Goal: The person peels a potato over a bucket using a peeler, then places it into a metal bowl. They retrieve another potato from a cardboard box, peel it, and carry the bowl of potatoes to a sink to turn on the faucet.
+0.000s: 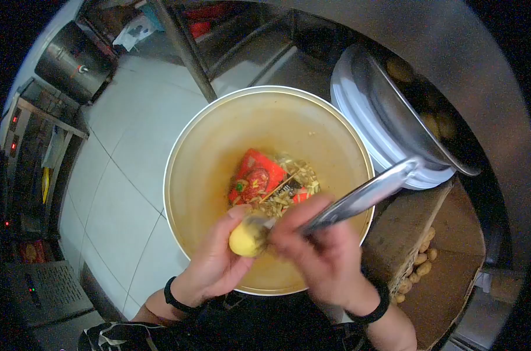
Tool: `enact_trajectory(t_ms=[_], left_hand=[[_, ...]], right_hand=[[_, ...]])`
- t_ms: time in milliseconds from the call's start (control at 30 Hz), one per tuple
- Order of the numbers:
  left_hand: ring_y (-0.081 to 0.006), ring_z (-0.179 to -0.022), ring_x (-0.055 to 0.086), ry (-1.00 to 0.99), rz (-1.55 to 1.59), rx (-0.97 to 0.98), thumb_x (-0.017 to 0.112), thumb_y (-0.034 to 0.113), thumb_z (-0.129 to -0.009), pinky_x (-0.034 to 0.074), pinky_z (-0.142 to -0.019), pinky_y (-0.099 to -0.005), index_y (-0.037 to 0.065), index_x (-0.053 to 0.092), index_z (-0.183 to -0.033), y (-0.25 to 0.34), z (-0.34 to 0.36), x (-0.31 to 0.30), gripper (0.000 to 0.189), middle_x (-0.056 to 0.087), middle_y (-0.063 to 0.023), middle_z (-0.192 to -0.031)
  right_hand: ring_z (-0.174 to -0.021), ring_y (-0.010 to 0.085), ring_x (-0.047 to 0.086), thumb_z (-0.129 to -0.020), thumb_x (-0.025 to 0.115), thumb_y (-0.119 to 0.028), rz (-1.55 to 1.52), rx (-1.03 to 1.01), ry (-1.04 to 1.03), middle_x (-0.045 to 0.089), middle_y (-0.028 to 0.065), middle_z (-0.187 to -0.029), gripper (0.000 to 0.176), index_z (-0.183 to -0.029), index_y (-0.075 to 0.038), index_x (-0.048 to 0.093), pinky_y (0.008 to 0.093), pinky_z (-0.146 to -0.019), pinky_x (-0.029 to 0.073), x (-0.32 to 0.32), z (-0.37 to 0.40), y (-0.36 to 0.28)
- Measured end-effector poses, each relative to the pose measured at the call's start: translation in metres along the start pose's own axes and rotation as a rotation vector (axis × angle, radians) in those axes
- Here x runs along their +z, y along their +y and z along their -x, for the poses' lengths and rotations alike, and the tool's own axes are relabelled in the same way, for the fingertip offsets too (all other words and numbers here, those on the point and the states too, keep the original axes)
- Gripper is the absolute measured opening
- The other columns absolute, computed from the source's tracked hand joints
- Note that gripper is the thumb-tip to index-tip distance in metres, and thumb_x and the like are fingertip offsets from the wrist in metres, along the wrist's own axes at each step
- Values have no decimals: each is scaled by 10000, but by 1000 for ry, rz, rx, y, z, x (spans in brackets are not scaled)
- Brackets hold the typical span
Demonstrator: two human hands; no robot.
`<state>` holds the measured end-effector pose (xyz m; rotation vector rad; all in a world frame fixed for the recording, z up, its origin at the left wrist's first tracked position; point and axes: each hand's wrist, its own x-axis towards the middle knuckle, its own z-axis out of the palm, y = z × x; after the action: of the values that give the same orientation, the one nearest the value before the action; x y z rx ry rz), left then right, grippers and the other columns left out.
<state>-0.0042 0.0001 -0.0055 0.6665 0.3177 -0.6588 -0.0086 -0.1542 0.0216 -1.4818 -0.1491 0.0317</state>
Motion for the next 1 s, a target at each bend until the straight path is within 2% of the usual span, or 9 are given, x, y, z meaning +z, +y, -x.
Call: enact_trajectory(t_ms=[33,233,367,433,500,567,700,733,1000], left_hand=[[-140,-919,504,-37,-45,15,387,285,-863,410,-799,-276,81,441,-1039,0,2,0,275,525,-47,-982],[-142,-913,506,33,8,28,368,267,-866,408,-810,-282,70,448,-1009,2,0,3,257,524,-49,-966],[-141,-902,506,42,17,37,362,268,-868,409,-804,-289,66,448,-1007,-4,-5,-2,260,523,-46,-957],[-138,-894,508,66,23,18,357,273,-868,408,-797,-294,65,449,-1004,-5,-5,-3,265,526,-43,-949],[-138,-891,509,19,-36,34,360,284,-868,410,-791,-289,66,449,-1007,-4,1,1,273,529,-44,-946],[-137,-888,511,-44,-109,54,362,294,-868,411,-784,-284,68,449,-1009,-1,0,6,280,531,-44,-943],[-112,-862,497,59,136,3,410,228,-866,401,-784,-267,53,450,-980,2,-2,4,213,507,-41,-938],[-115,-867,498,54,155,-11,406,232,-867,401,-787,-270,50,452,-981,2,-2,3,220,510,-42,-937],[-124,-874,504,-9,172,-37,403,241,-869,402,-795,-273,35,456,-980,-1,1,2,241,521,-48,-939]], right_hand=[[-605,79,472,-801,498,-23,85,112,95,494,30,-735,81,-847,-24,433,203,-529,392,-2,-1,1],[-592,85,466,-790,515,-17,-172,5,143,495,47,-716,112,-841,-30,416,207,-527,397,-2,3,-1],[-651,110,487,-757,556,10,-162,-87,-97,507,72,-774,168,-862,-22,429,221,-567,407,5,11,4],[-668,108,489,-769,547,-7,-34,-47,-66,507,65,-783,140,-854,-21,437,222,-581,408,5,11,4],[-646,95,485,-777,540,-16,-248,9,19,506,55,-775,119,-842,-30,442,212,-569,402,4,4,4],[-608,85,474,-786,517,-10,-97,178,194,502,54,-747,124,-868,-33,427,202,-551,398,-10,-1,12],[-580,91,470,-781,524,-6,-249,-5,151,499,53,-716,133,-861,-26,419,201,-532,397,6,9,2],[-622,104,492,-773,542,-8,-312,-78,15,504,55,-746,142,-852,-24,426,210,-563,410,5,9,4],[-678,99,501,-780,520,20,-259,-3,26,505,48,-757,140,-886,-22,439,208,-601,409,4,5,10]])
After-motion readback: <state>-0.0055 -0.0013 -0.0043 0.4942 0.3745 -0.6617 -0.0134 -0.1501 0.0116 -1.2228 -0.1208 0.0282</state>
